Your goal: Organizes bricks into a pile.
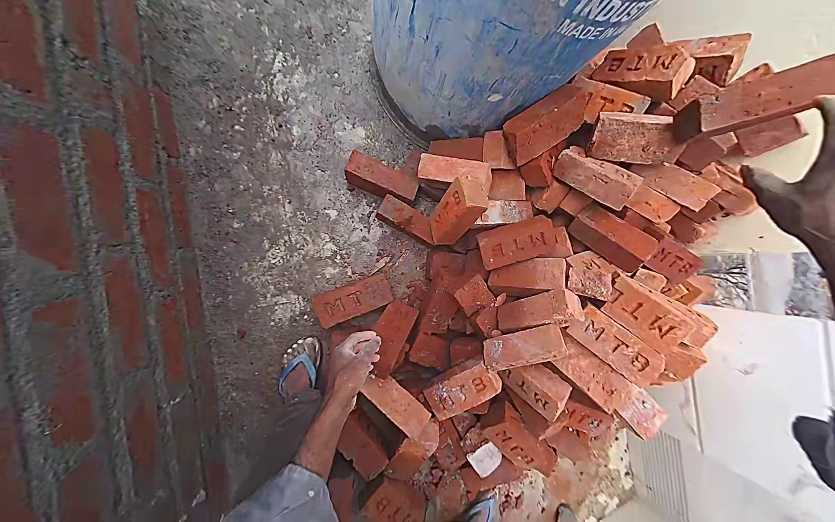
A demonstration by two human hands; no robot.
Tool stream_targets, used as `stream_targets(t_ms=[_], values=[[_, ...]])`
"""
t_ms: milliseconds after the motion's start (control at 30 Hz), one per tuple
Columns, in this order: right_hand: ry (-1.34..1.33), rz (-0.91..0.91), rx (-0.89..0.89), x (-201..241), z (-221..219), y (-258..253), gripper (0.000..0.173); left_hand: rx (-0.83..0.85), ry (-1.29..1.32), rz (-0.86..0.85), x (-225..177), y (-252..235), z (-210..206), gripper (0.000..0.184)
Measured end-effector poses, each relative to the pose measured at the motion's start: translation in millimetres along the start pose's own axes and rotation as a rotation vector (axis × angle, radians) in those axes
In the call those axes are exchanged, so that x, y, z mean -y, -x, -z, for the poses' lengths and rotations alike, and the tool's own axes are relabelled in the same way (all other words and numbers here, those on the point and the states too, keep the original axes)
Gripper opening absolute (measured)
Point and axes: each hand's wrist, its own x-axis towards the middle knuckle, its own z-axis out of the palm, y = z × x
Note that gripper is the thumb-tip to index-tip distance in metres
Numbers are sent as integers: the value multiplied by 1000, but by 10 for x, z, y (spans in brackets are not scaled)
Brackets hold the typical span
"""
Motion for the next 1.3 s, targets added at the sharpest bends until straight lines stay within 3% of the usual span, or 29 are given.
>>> stream_targets(t_ms=[100, 200, 267, 333, 400, 467, 567, 733, 867, 967, 1067, 1167, 1300], values=[[-182, 365, 290, 1505, -1994, 953, 78, -18, 19, 17, 22, 78, 234, 32], [-251, 502, 602, 3374, -3541, 1951, 84, -58, 63, -5, 27, 70, 396, 30], [-280, 544, 692, 4399, -4163, 2457, 94, -76, 91, 16, 85, 170, 532, 30], [-258, 578, 655, 5119, -4585, 2735, 104, -93, 114, 31, 117, 210, 648, 30], [-194, 641, 573, 5530, -4912, 2901, 108, -113, 127, 51, 155, 271, 733, 29], [-141, 731, 485, 5703, -5202, 2973, 93, -126, 132, 65, 196, 333, 828, 28], [-145, 829, 435, 5646, -5431, 2956, 94, -126, 140, 91, 243, 428, 989, 28], [-173, 861, 492, 5704, -5268, 2722, 75, -136, 150, 66, 268, 365, 1092, 29], [-209, 792, 523, 5500, -4649, 2444, 122, -113, 112, 44, 254, 307, 968, 31], [-398, 501, 556, 4988, -3960, 2233, 127, -48, 65, 21, 256, 245, 788, 35], [-637, 167, 513, 4131, -3127, 1902, 133, -20, 26, -13, 212, 160, 654, 35], [-749, -1, 362, 2791, -2013, 1267, 131, 4, 33, -17, 173, 80, 480, 36], [-456, -89, 8, 824, -774, 59, 127, 29, 17, -27, 165, 79, 261, 34]])
